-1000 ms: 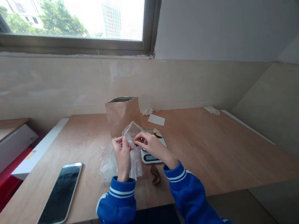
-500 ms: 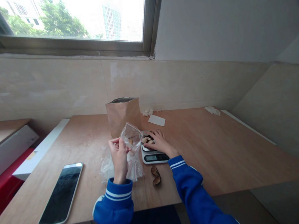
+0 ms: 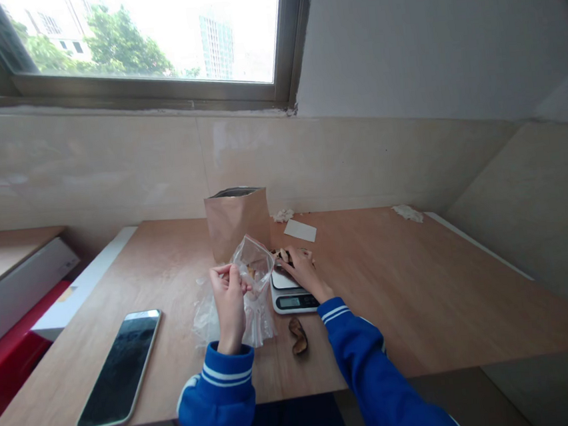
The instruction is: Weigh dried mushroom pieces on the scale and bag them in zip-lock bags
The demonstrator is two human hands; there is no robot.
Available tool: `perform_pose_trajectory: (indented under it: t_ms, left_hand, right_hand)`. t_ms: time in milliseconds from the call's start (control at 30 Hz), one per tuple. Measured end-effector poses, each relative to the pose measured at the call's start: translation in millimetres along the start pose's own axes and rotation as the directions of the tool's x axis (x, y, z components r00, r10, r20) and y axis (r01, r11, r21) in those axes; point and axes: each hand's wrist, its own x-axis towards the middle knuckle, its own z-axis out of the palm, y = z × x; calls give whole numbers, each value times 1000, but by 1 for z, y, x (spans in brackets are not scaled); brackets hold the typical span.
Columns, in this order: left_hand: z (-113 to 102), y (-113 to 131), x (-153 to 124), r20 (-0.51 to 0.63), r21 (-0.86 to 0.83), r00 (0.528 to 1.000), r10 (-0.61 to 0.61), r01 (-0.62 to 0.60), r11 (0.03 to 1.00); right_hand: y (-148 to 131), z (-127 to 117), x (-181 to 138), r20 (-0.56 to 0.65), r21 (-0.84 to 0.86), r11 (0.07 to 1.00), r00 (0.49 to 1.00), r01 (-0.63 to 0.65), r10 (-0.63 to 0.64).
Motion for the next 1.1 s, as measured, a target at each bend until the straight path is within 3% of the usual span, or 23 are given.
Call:
perform_pose_trajectory:
  t_ms: [100,200,267,333,400,467,567,667,733,800,900,967,1033,1100]
  left_hand:
    - [0,0,0,6,0,1000,2,-2,1000]
    - [-1,-2,0,11,12,1000,3,-3,1000]
    - [0,-3,0,15,31,1000,4,-5,1000]
    - [1,-3,-1,27,49,1000,16,-17,999]
    - [3,-2,-2,59,62,997,39,-43,997]
    - [4,-2,-4,98,70,993,59,-66,995]
    - [4,-3,-9,160,75,986,55,-68,995]
    - [6,-5,-13,226,21,974,25,-31,999]
    - [8,-4,-14,200,-70,980,3,11,997]
    - [10,-3,-14,95,-192,995,-32,50,980]
    - [11,1,-11,-47,-343,993,-112,89,935]
    - [9,4,-9,-75,-405,987,-141,99,909]
    - [8,5,-8,-81,-447,986,-146,95,889]
    - [7,6,-7,-77,-472,987,-144,91,877]
  right_hand:
    - [-10,-7,1,-92,177,983,994,-37,54]
    - [-32,-26,4,-181,499,862,962,-89,204]
    - [-52,-45,6,-128,682,724,958,-104,257]
    - [-72,-66,7,9,745,653,982,-134,190]
    - [-88,-82,6,172,685,708,983,-171,71]
    - [-100,-90,4,263,539,822,964,-185,44]
    - [-113,-89,3,244,350,908,958,-231,149]
    - [-122,-81,6,212,336,895,950,-293,231]
    - [-127,-77,8,188,383,877,954,-290,234]
    - [-127,-76,9,127,443,865,971,-237,201]
    - [-109,-75,9,-84,453,884,981,-118,174]
    - [-84,-71,6,-208,343,936,966,-74,152]
    - [-53,-63,-1,-214,149,985,970,-85,116]
    - [-23,-52,-9,-82,-46,984,983,-171,167]
